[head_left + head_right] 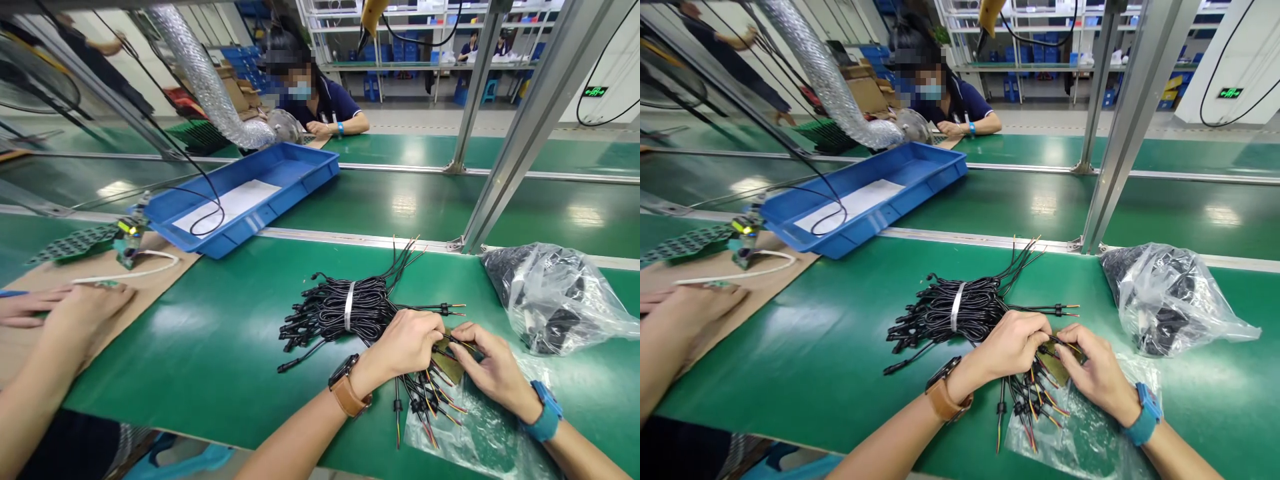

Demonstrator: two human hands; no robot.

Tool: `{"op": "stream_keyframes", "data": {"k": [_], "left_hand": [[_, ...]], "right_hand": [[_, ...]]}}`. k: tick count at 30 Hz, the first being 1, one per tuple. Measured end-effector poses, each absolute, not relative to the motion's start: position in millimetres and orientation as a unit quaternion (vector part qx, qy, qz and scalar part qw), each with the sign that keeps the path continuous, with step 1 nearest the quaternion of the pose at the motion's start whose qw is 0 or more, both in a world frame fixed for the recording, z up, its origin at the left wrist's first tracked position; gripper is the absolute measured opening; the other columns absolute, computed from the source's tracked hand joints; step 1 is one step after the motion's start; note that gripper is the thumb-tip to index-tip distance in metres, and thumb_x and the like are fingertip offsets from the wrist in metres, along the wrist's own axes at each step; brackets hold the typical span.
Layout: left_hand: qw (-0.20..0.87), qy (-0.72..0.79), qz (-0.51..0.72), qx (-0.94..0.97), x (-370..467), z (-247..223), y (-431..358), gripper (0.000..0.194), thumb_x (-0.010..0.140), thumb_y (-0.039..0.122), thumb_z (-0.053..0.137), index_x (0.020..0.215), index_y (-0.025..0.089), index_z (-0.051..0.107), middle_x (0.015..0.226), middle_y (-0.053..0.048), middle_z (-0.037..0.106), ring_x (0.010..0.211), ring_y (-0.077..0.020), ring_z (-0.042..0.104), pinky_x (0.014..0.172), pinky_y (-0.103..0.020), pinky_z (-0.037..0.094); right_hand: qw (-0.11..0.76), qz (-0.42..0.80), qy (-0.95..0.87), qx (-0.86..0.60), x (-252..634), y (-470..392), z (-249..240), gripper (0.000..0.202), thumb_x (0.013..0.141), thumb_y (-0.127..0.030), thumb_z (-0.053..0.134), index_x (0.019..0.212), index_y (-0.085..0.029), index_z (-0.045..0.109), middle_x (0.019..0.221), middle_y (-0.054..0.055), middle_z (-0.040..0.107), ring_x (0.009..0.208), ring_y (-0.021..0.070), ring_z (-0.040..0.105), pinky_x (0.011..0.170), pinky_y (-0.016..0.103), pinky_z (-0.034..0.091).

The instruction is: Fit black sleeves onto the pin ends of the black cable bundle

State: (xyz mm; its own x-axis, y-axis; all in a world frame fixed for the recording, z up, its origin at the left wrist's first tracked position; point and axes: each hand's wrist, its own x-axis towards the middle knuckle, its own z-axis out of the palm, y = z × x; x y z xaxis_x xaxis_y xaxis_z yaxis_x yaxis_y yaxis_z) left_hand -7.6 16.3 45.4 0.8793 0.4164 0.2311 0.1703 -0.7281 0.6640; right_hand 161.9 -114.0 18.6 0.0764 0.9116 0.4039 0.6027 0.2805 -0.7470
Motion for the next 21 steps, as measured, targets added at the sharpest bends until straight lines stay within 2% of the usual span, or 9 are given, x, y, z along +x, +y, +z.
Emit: {"op": "stream_keyframes", "data": {"k": [9,16,19,21], "left_hand": [[0.332,0.167,0.178,0.911,-6.7,43.7,11.6,0.017,0.083,0.008,0.052,0.069,0.018,0.051,0.063,0.001,0.052,0.057,-0.0129,0.044,0.057,-0.027,0.027],[0.333,0.167,0.166,0.913,-7.7,43.9,13.1,0.015,0.086,0.008,0.054,0.074,0.018,0.057,0.068,0.001,0.058,0.061,-0.013,0.049,0.059,-0.026,0.031],[0.337,0.166,0.156,0.914,-9.6,51.3,14.1,0.015,0.091,0.011,0.052,0.08,0.018,0.06,0.074,0.0,0.064,0.065,-0.0135,0.054,0.062,-0.026,0.036],[0.334,0.161,0.145,0.917,-13.4,60.0,15.4,0.014,0.092,0.012,0.053,0.085,0.018,0.062,0.079,0.0,0.066,0.071,-0.0141,0.058,0.066,-0.025,0.039]], "right_hand": [[0.45,0.185,-0.667,-0.565,155.1,-111.3,20.8,0.006,0.098,-0.017,0.057,0.1,-0.021,0.059,0.09,0.004,0.071,0.079,0.0151,0.068,0.07,0.024,0.054],[0.427,0.183,-0.678,-0.57,154.7,-110.4,20.6,0.008,0.1,-0.019,0.055,0.106,-0.021,0.06,0.094,0.004,0.071,0.081,0.015,0.069,0.072,0.025,0.055],[0.396,0.116,-0.71,-0.57,166.3,-115.0,34.2,0.016,0.1,-0.025,0.058,0.114,-0.02,0.06,0.098,0.007,0.072,0.086,0.0169,0.069,0.076,0.027,0.056],[0.393,0.033,-0.713,-0.58,183.6,-123.1,49.3,0.015,0.099,-0.027,0.059,0.11,-0.018,0.063,0.095,0.008,0.072,0.082,0.0177,0.069,0.074,0.027,0.056]]}}
